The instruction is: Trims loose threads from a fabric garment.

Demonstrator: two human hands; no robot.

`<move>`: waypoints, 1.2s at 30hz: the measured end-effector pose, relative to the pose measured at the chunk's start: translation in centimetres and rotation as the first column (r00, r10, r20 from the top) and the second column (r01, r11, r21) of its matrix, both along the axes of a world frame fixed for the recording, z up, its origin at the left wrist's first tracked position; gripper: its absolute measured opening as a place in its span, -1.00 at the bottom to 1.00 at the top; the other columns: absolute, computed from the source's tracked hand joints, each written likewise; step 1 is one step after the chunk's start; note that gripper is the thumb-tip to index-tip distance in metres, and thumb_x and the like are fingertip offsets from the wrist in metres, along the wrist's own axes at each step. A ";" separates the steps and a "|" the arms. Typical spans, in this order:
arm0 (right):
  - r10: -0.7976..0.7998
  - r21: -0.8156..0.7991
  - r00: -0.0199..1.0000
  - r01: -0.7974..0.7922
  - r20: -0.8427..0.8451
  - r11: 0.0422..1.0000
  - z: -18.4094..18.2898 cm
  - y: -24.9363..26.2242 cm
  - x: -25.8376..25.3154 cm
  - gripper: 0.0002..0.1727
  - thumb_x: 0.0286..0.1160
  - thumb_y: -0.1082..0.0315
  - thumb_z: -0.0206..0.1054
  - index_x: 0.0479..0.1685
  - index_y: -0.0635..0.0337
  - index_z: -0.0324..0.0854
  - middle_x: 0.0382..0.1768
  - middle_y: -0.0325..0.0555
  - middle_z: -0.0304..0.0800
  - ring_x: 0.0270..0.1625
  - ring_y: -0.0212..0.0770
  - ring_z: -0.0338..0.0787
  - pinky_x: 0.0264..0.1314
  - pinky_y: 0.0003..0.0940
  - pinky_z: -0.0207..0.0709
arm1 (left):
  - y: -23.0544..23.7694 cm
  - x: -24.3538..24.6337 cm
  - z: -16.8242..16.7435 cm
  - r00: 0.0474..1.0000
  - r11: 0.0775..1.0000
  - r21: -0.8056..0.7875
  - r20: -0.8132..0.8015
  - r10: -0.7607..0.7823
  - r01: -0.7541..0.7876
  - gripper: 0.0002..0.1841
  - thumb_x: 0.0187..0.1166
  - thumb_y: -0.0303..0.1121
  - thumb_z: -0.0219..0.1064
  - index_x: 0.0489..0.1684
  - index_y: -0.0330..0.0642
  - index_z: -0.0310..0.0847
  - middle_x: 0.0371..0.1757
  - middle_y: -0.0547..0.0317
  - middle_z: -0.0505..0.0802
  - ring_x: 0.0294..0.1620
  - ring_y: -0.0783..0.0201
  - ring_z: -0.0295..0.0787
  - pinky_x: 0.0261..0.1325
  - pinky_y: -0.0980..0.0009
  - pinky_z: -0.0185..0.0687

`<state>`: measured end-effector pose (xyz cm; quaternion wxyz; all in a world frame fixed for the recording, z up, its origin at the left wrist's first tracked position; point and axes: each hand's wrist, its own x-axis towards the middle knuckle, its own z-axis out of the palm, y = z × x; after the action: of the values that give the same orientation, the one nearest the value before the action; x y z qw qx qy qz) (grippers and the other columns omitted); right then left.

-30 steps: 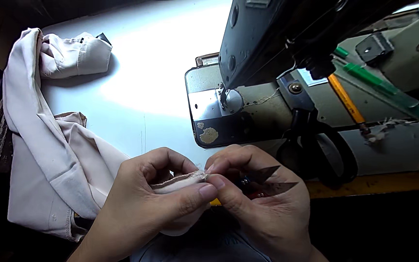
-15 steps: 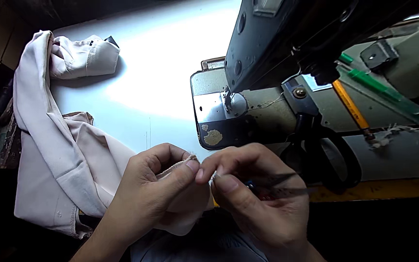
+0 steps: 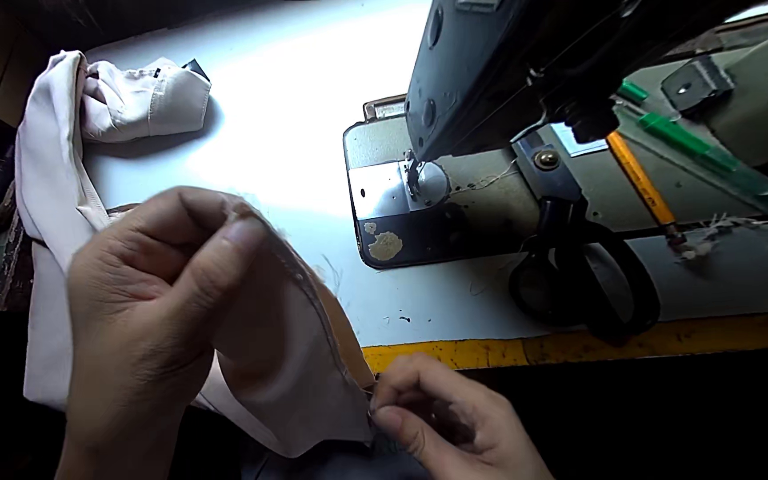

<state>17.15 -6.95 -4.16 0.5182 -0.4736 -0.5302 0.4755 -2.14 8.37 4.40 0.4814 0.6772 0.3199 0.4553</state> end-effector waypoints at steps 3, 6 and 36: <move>-0.164 0.076 0.986 0.162 0.015 0.984 0.9 2.1 -0.7 -0.64 0.58 0.07 0.45 0.21 0.05 0.68 -0.11 -0.35 0.75 -0.47 -0.67 0.49 -0.50 -0.76 0.38 | -0.2 0.9 -0.2 0.994 0.994 -0.017 0.014 -0.111 0.111 -0.89 0.67 -0.42 0.33 0.00 -0.15 0.74 -0.23 0.35 0.87 -0.28 0.51 0.82 -0.16 0.61 0.81; -0.112 0.042 0.991 0.116 -0.074 0.992 1.8 4.3 -1.1 -0.63 0.48 0.14 0.54 0.21 0.00 0.70 -0.12 -0.40 0.80 -0.50 -0.61 0.57 -0.53 -0.73 0.47 | 0.1 0.8 -0.4 0.985 0.985 -0.036 0.031 -0.169 0.170 -0.88 0.65 -0.43 0.35 0.00 -0.17 0.75 -0.19 0.33 0.86 -0.23 0.50 0.83 -0.10 0.59 0.81; -0.113 0.176 0.963 0.071 0.243 0.982 3.4 4.1 -1.1 -0.75 0.82 0.29 0.15 0.20 0.16 0.67 -0.34 -0.32 0.80 -0.43 -0.54 0.70 -0.44 -0.62 0.60 | -5.0 -1.0 -3.7 0.997 0.919 -0.391 0.037 0.072 -0.052 -0.84 0.62 -0.41 0.39 -0.04 -0.26 0.85 -0.28 0.00 0.89 -0.33 0.35 0.85 -0.19 0.49 0.82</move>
<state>16.04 -2.87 -0.78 0.5059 -0.5097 -0.6065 0.3411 -3.09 3.34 0.66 0.5996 0.5460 0.4130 0.4145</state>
